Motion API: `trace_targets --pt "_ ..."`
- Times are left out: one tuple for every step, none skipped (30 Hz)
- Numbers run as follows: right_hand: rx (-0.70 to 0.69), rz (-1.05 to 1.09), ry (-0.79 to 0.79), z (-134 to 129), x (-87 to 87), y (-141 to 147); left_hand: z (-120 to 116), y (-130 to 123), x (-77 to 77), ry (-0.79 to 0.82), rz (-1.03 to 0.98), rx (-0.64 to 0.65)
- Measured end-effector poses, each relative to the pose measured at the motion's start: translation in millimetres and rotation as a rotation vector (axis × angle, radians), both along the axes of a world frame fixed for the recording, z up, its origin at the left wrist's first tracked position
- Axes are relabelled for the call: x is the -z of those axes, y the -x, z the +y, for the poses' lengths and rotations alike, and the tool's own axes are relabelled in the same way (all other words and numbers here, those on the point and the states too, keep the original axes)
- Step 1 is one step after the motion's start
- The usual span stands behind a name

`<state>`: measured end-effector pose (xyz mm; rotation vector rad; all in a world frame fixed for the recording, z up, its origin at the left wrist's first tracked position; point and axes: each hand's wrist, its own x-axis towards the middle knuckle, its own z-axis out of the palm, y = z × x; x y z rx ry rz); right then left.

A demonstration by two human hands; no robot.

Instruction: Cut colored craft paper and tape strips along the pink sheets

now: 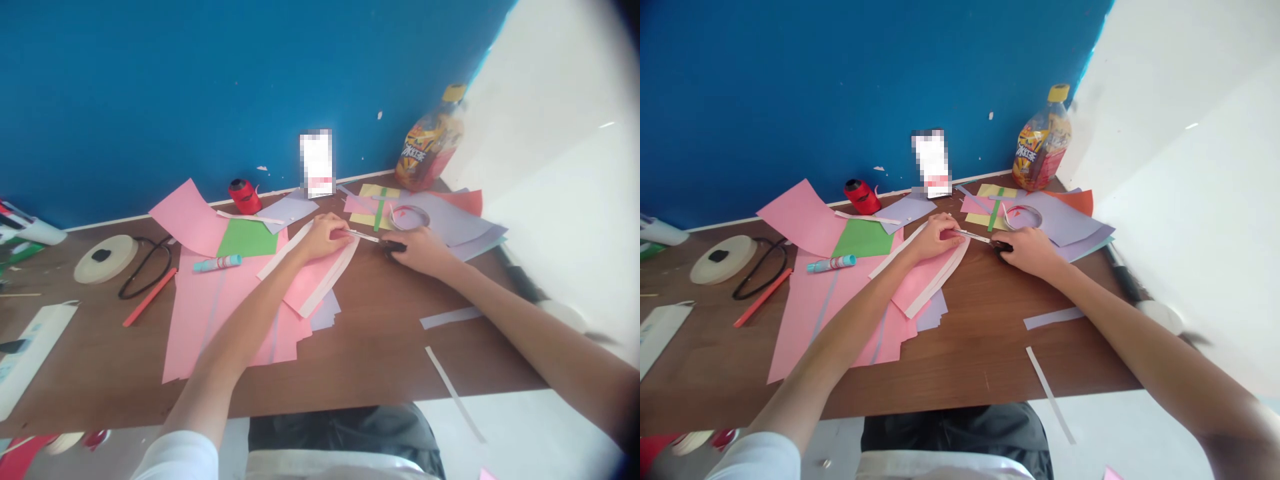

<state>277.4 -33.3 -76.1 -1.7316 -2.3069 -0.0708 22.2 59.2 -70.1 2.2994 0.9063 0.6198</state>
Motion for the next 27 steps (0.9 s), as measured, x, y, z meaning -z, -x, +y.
trace_targets --pt "0.026 0.0 0.003 0 -0.6 0 -1 0 -0.3 -0.013 -0.012 -0.01" --pt "0.052 -0.003 0.006 0 -1.0 0 -1 -1 -0.6 -0.023 -0.026 -0.015" --pt "0.073 -0.007 0.011 -1 -1.5 1 -1 -1 -0.8 -0.028 -0.037 -0.017" --pt "0.089 -0.008 0.017 -3 -2.0 3 -1 -1 -0.9 -0.029 -0.043 -0.015" --pt "0.098 -0.008 0.023 -4 -2.5 4 -1 -1 -0.9 -0.025 -0.045 -0.015" --pt "0.104 -0.01 0.023 -6 -2.8 6 -1 -1 -0.8 -0.017 -0.043 -0.014" --pt "0.107 -0.016 0.013 -8 -2.8 8 0 -1 -0.8 -0.004 -0.039 -0.014" --pt "0.111 -0.026 -0.007 -10 -2.4 9 0 -1 -0.7 0.012 -0.037 -0.015" --pt "0.116 -0.039 -0.034 -12 -1.3 11 1 -1 -0.8 0.027 -0.035 -0.015" --pt "0.119 -0.053 -0.063 -13 0.3 11 1 -1 -1.0 0.038 -0.033 -0.015" --pt "0.119 -0.065 -0.092 -14 2.5 12 1 -1 -1.4 0.045 -0.033 -0.015" --pt "0.118 -0.075 -0.118 -15 5.1 12 1 -1 -1.8 0.047 -0.035 -0.013" --pt "0.113 -0.082 -0.137 -16 7.8 12 1 -1 -2.3 0.046 -0.039 -0.01" --pt "0.108 -0.088 -0.152 -16 10.4 12 1 -1 -2.7 0.045 -0.044 -0.006" --pt "0.103 -0.093 -0.162 -16 12.7 11 1 -1 -3.1 0.048 -0.049 -0.002" --pt "0.1 -0.098 -0.168 -17 14.3 11 1 -1 -3.2 0.052 -0.052 0.003" --pt "0.096 -0.102 -0.171 -17 15.3 11 2 -1 -3.1 0.058 -0.055 0.007" --pt "0.091 -0.104 -0.171 -17 15.6 11 2 -1 -2.8 0.063 -0.056 0.01" --pt "0.083 -0.103 -0.169 -17 15.1 11 2 -1 -2.4 0.066 -0.058 0.009" --pt "0.072 -0.096 -0.166 -17 14.2 11 2 -1 -1.8 0.066 -0.058 0.007" --pt "0.061 -0.082 -0.16 -17 12.9 12 2 -1 -1.1 0.063 -0.055 0.003" --pt "0.065 -0.055 -0.159 -17 11.5 12 2 -1 -0.3 0.056 -0.046 0.0" --pt "0.092 -0.014 -0.166 -15 10.1 12 1 -1 0.4 0.046 -0.03 0.003" --pt "0.139 0.036 -0.188 -14 8.9 11 1 -1 1.2 0.035 -0.008 0.01" --pt "0.194 0.087 -0.217 -11 8.0 11 1 -1 1.9 0.022 0.014 0.02" --pt "0.246 0.13 -0.247 -9 7.5 10 0 -2 2.5 0.008 0.032 0.03" --pt "0.272 0.154 -0.263 -6 7.1 10 0 -2 2.9 -0.006 0.046 0.034"
